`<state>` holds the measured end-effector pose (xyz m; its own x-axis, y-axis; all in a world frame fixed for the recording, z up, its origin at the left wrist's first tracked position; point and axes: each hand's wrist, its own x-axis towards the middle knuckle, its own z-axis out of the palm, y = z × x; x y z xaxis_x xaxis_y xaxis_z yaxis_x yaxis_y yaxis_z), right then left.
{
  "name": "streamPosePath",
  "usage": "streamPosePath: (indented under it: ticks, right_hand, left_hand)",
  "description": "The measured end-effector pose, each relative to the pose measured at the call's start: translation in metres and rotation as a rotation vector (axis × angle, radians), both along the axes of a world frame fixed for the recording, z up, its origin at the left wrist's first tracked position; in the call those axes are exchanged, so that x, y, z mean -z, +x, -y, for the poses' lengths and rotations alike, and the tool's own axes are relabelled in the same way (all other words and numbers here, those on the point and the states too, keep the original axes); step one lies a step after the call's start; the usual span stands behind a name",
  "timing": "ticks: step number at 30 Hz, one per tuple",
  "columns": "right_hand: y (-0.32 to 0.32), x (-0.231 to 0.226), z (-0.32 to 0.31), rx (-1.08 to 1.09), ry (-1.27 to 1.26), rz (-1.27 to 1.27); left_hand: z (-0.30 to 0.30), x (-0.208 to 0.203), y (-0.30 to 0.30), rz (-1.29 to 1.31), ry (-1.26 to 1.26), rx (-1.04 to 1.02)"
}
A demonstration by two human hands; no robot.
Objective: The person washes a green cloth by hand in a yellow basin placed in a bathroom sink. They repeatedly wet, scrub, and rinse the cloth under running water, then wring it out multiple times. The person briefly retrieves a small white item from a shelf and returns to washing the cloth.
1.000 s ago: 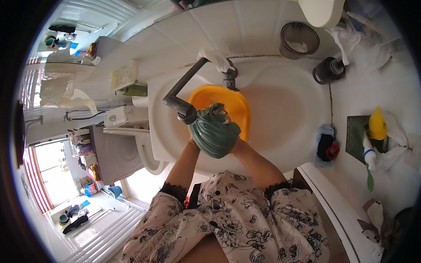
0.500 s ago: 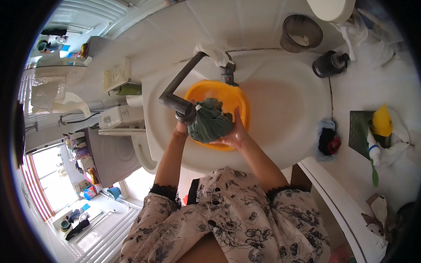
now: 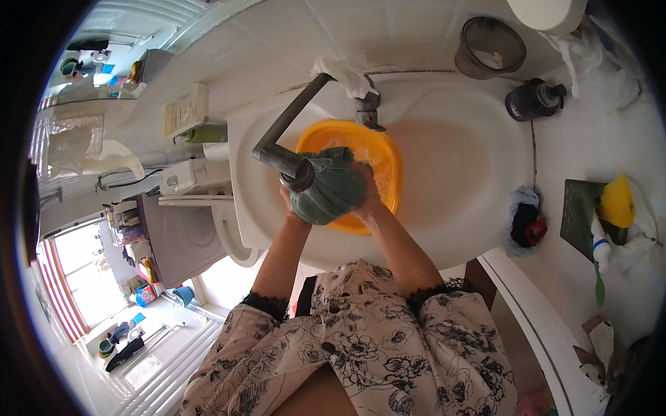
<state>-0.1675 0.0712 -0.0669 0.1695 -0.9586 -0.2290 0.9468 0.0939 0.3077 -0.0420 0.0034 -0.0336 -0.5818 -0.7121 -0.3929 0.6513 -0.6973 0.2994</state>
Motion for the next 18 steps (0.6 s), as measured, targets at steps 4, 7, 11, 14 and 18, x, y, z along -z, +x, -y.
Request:
streamPosePath:
  ticks: [4,7,11,14,18]
  right_hand:
    - [-0.022,-0.014,-0.017,0.035,0.084,-0.481]
    - [-0.035,-0.037,-0.019,0.169,-0.043,-1.135]
    - [-0.046,-0.051,-0.024,0.287,-0.292,-1.624]
    - [-0.046,-0.069,-0.031,0.300,-0.426,-1.903]
    - [-0.035,-0.083,-0.035,0.293,-0.594,-2.140]
  left_hand:
    - [0.002,0.025,-0.001,0.260,0.023,-0.120]
    - [-0.003,0.046,0.001,-0.005,0.071,0.053]
    - [0.002,0.009,-0.014,-0.007,0.231,0.423]
    - [0.017,0.020,-0.009,-0.020,0.128,0.676]
    - [0.026,0.039,0.006,-0.016,0.020,0.869]
